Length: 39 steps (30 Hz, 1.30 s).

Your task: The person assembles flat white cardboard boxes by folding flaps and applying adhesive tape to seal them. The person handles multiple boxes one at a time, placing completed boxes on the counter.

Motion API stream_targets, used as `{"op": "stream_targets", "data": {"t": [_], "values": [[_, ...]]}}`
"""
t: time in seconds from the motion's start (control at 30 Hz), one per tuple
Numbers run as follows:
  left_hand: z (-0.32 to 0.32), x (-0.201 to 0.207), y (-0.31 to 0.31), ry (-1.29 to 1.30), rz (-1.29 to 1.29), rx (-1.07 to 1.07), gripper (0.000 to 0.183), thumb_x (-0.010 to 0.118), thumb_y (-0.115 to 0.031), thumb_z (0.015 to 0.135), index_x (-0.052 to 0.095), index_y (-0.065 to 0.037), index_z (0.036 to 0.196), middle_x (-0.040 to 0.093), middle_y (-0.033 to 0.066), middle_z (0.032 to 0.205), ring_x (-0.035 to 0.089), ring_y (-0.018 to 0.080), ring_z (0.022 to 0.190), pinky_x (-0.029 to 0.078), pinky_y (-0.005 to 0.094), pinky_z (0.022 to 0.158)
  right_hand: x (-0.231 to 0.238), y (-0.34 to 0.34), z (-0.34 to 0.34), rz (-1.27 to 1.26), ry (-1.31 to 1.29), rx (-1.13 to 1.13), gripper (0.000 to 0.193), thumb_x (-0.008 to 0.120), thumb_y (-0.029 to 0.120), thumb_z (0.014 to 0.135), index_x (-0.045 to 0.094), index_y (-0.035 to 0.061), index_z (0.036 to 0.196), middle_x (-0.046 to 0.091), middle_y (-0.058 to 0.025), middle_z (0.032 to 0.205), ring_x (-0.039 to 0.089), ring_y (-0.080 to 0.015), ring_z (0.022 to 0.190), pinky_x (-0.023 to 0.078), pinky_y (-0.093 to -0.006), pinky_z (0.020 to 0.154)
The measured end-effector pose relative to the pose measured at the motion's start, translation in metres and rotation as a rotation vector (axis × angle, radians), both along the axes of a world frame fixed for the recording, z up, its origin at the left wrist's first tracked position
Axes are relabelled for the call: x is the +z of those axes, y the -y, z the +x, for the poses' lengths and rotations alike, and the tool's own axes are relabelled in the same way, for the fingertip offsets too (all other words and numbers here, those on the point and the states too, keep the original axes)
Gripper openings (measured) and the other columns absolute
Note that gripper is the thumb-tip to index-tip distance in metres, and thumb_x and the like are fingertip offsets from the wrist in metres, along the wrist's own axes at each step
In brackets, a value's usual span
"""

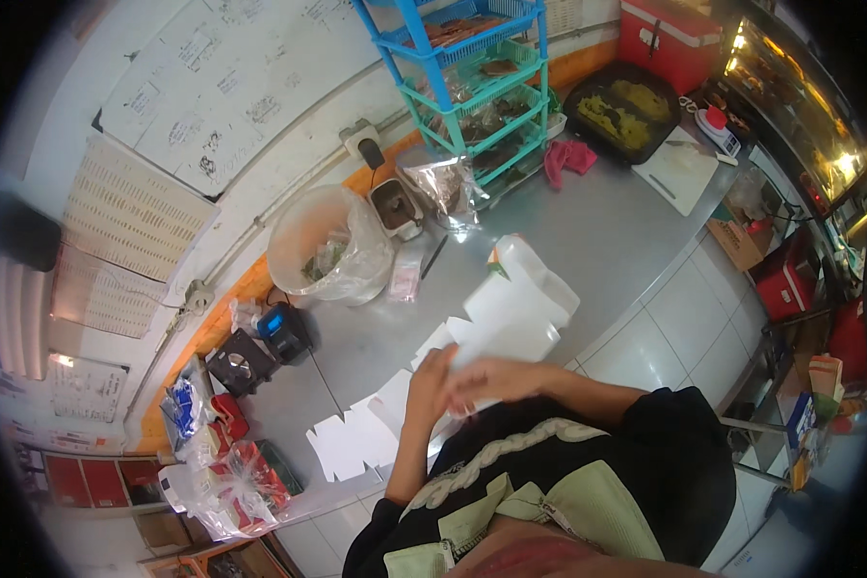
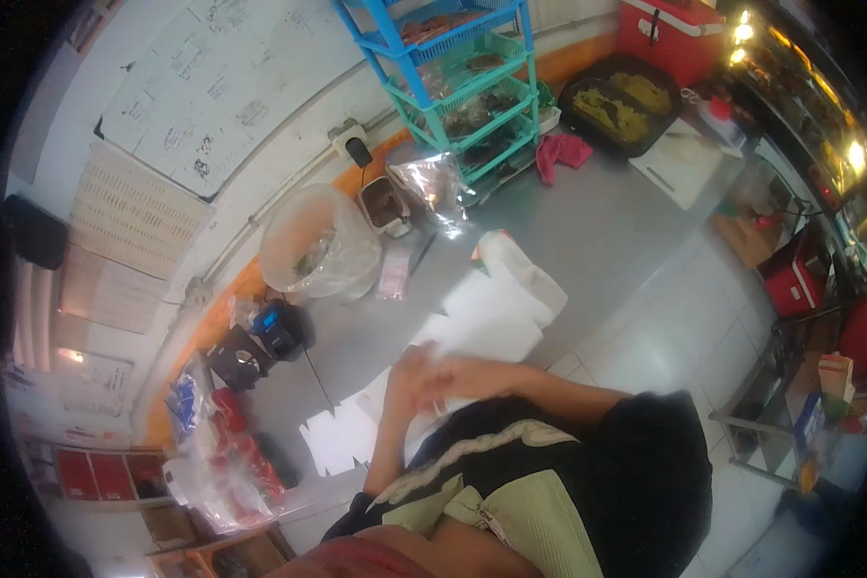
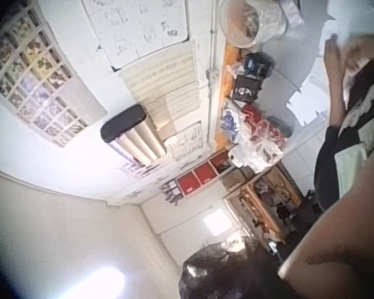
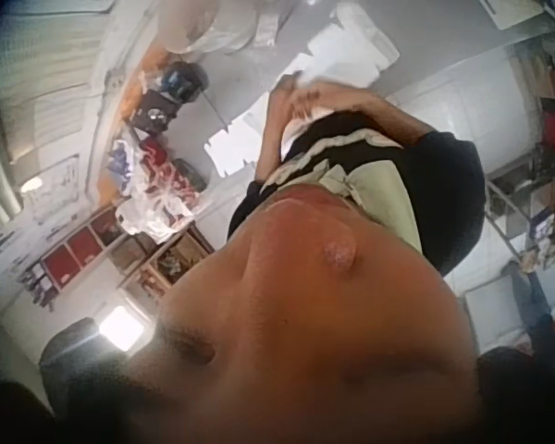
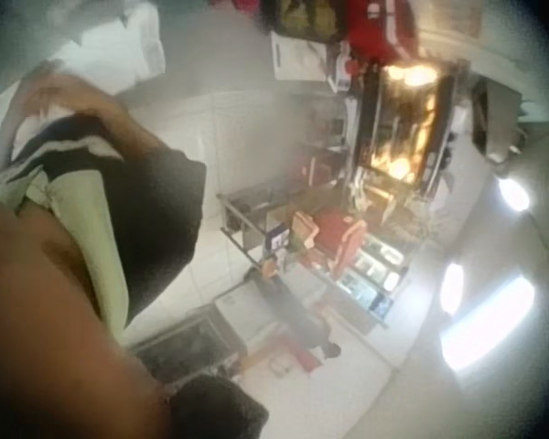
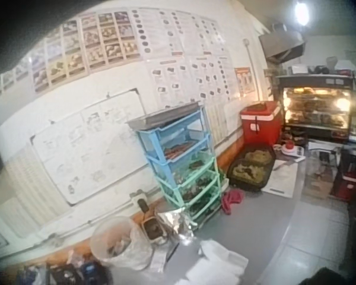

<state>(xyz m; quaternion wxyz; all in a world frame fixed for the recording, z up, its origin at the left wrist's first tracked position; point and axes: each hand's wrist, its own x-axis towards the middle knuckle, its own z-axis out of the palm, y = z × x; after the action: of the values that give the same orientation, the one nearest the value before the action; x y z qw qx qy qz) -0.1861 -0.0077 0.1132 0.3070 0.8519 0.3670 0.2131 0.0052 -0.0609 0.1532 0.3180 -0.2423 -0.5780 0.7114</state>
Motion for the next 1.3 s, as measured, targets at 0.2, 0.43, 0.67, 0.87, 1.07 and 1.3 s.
{"op": "stream_targets", "data": {"t": [0.2, 0.43, 0.67, 0.87, 1.07, 1.3], "values": [[-0.012, 0.017, 0.026, -0.113, -0.428, 0.069, 0.016, 0.055, -0.013, 0.099, 0.062, -0.002, 0.108, 0.070, 0.0152, 0.098, 0.067, 0.0276, 0.089, 0.050, 0.0344, 0.080, -0.025, -0.020, 0.051, 0.541, 1.100, -0.124, 0.038, 0.073, 0.026, 0.080, 0.067, 0.0070, 0.113, 0.064, -0.0087, 0.102, 0.059, -0.0303, 0.100, 0.045, -0.0422, 0.089], [-0.017, 0.024, 0.007, 0.401, -1.011, 0.122, 0.015, 0.060, -0.015, 0.099, 0.066, -0.002, 0.103, 0.071, 0.0033, 0.091, 0.061, 0.0076, 0.082, 0.049, 0.0233, 0.076, 0.019, -0.025, 0.057, 0.816, 0.907, -0.108, 0.024, 0.071, 0.021, 0.081, 0.064, 0.0076, 0.101, 0.061, -0.0093, 0.092, 0.063, -0.0307, 0.090, 0.047, -0.0453, 0.074], [0.011, 0.019, 0.012, 0.355, -0.740, 0.274, 0.016, 0.064, -0.014, 0.096, 0.068, 0.001, 0.103, 0.073, 0.0053, 0.096, 0.065, 0.0089, 0.089, 0.050, 0.0243, 0.078, 0.006, -0.015, 0.021, 1.041, 0.973, -0.277, 0.016, 0.063, 0.022, 0.090, 0.057, 0.0083, 0.096, 0.060, -0.0089, 0.088, 0.065, -0.0309, 0.081, 0.050, -0.0418, 0.067], [0.012, 0.026, 0.017, 0.249, -0.342, 0.267, 0.009, 0.067, -0.011, 0.091, 0.066, -0.002, 0.092, 0.074, 0.0116, 0.098, 0.071, 0.0262, 0.086, 0.052, 0.0292, 0.076, 0.003, -0.025, 0.021, 0.922, 0.931, -0.397, 0.020, 0.065, 0.024, 0.089, 0.056, 0.0082, 0.099, 0.061, -0.0098, 0.089, 0.065, -0.0308, 0.084, 0.051, -0.0422, 0.070], [-0.009, 0.022, 0.004, -0.318, 0.140, 0.304, 0.018, 0.069, -0.021, 0.088, 0.061, -0.005, 0.084, 0.071, 0.0173, 0.098, 0.069, 0.0357, 0.079, 0.052, 0.0430, 0.065, 0.022, -0.049, 0.024, 1.058, 0.887, -0.568, 0.033, 0.068, 0.024, 0.088, 0.057, 0.0065, 0.115, 0.065, -0.0165, 0.105, 0.065, -0.0356, 0.091, 0.050, -0.0441, 0.078], [-0.023, 0.009, -0.014, 0.085, 0.152, 0.361, 0.040, 0.070, -0.029, 0.089, 0.057, -0.008, 0.120, 0.070, 0.0177, 0.092, 0.067, 0.0427, 0.079, 0.054, 0.0464, 0.071, -0.014, -0.043, 0.033, 0.616, 0.570, -0.525, 0.034, 0.058, 0.002, 0.092, 0.053, 0.0016, 0.125, 0.066, -0.0146, 0.101, 0.067, -0.0237, 0.088, 0.050, -0.0342, 0.071]]}}
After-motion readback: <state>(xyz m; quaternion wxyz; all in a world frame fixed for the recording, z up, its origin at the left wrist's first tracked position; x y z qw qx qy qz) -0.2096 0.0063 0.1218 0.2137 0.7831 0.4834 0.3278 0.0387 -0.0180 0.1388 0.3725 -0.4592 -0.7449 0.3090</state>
